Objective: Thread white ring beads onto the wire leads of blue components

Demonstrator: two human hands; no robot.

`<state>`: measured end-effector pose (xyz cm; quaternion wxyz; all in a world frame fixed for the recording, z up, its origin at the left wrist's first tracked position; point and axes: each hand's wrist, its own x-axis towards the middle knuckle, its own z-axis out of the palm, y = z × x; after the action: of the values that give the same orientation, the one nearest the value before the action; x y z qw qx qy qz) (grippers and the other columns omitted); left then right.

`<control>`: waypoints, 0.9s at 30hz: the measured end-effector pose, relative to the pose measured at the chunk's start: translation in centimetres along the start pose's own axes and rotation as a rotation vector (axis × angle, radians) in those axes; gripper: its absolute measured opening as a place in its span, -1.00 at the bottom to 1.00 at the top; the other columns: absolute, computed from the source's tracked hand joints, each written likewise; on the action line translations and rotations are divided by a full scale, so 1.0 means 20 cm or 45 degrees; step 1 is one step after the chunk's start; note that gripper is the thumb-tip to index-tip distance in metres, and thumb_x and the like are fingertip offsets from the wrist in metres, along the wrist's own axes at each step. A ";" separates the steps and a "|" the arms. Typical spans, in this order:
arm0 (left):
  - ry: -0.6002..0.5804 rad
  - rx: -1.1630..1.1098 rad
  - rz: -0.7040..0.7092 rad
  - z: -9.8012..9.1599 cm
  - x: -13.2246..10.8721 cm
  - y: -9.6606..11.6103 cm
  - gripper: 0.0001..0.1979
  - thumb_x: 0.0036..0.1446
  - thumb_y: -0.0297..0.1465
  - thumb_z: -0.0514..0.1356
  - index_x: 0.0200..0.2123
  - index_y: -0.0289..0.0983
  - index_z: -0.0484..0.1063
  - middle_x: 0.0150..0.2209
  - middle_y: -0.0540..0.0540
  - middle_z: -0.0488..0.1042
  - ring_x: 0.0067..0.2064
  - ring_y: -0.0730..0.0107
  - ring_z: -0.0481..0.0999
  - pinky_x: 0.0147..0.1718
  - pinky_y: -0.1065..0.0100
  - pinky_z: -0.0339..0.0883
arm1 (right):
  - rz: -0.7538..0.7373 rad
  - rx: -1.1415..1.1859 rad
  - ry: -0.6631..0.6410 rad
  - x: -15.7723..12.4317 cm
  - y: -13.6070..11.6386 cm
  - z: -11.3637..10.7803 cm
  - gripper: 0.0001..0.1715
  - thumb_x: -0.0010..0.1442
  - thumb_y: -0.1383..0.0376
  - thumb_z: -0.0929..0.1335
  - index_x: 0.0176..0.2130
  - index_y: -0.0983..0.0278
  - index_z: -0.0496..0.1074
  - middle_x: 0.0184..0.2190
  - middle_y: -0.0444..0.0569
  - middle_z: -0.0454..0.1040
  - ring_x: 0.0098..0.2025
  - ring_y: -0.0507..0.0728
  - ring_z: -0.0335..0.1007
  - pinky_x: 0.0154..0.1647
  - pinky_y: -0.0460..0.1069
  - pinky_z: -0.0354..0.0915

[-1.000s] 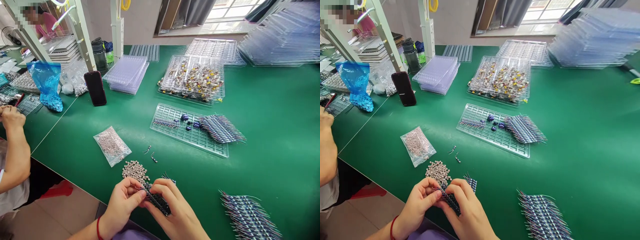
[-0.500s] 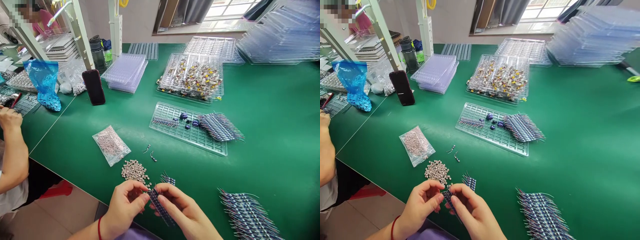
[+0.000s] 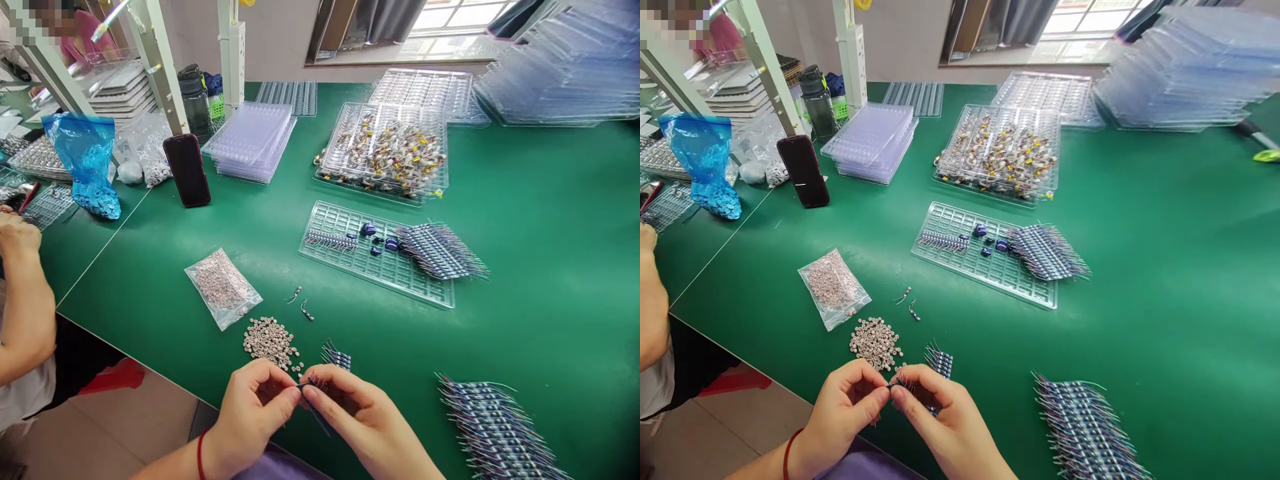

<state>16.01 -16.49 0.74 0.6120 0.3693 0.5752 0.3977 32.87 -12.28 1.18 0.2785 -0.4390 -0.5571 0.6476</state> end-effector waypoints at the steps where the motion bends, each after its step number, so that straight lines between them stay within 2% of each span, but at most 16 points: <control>1: 0.001 0.007 -0.001 0.00 0.00 0.00 -0.76 0.08 -0.23 0.26 -0.42 -0.31 0.43 -0.53 0.04 0.31 -0.50 0.55 0.28 -0.50 0.48 0.18 | -0.001 -0.011 -0.001 0.00 0.00 0.00 -0.74 0.19 0.09 0.40 -0.31 0.24 0.51 -0.40 -0.09 0.49 -0.37 0.06 0.41 -0.34 -0.16 0.36; 8: -0.010 0.056 0.003 -0.01 -0.01 0.02 -0.73 0.07 -0.19 0.24 -0.40 -0.31 0.44 -0.50 0.02 0.32 -0.48 0.51 0.30 -0.49 0.46 0.20 | -0.023 -0.084 0.048 0.02 -0.01 0.01 -0.69 0.18 0.05 0.39 -0.31 0.25 0.51 -0.39 -0.06 0.51 -0.37 0.07 0.41 -0.35 -0.15 0.38; 15: -0.016 0.244 0.077 -0.02 -0.01 0.02 -0.75 0.12 -0.23 0.21 -0.43 -0.31 0.48 -0.47 -0.01 0.34 -0.43 0.47 0.31 -0.44 0.44 0.17 | 0.014 -0.070 -0.039 0.00 -0.01 -0.01 -0.68 0.22 0.05 0.36 -0.28 0.27 0.46 -0.37 -0.04 0.48 -0.35 0.09 0.39 -0.31 -0.09 0.37; 20: -0.034 0.348 0.094 -0.01 -0.01 0.02 -0.76 0.15 -0.25 0.18 -0.42 -0.30 0.48 -0.47 -0.03 0.36 -0.43 0.46 0.31 -0.43 0.43 0.16 | 0.035 -0.097 -0.075 0.00 0.00 -0.01 -0.66 0.24 0.05 0.33 -0.34 0.28 0.41 -0.43 -0.07 0.40 -0.41 0.08 0.30 -0.39 -0.08 0.30; 27: -0.017 0.406 0.106 -0.01 -0.01 0.03 -0.79 0.15 -0.28 0.17 -0.44 -0.29 0.46 -0.48 -0.02 0.36 -0.43 0.45 0.31 -0.44 0.43 0.15 | 0.106 -0.078 -0.103 0.01 0.00 -0.01 -0.64 0.23 0.04 0.31 -0.36 0.28 0.36 -0.46 -0.11 0.34 -0.41 0.07 0.24 -0.38 -0.07 0.26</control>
<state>15.86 -16.41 1.30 0.5324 0.4880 0.6110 0.3240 33.02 -12.01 1.22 0.2150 -0.4435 -0.5686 0.6586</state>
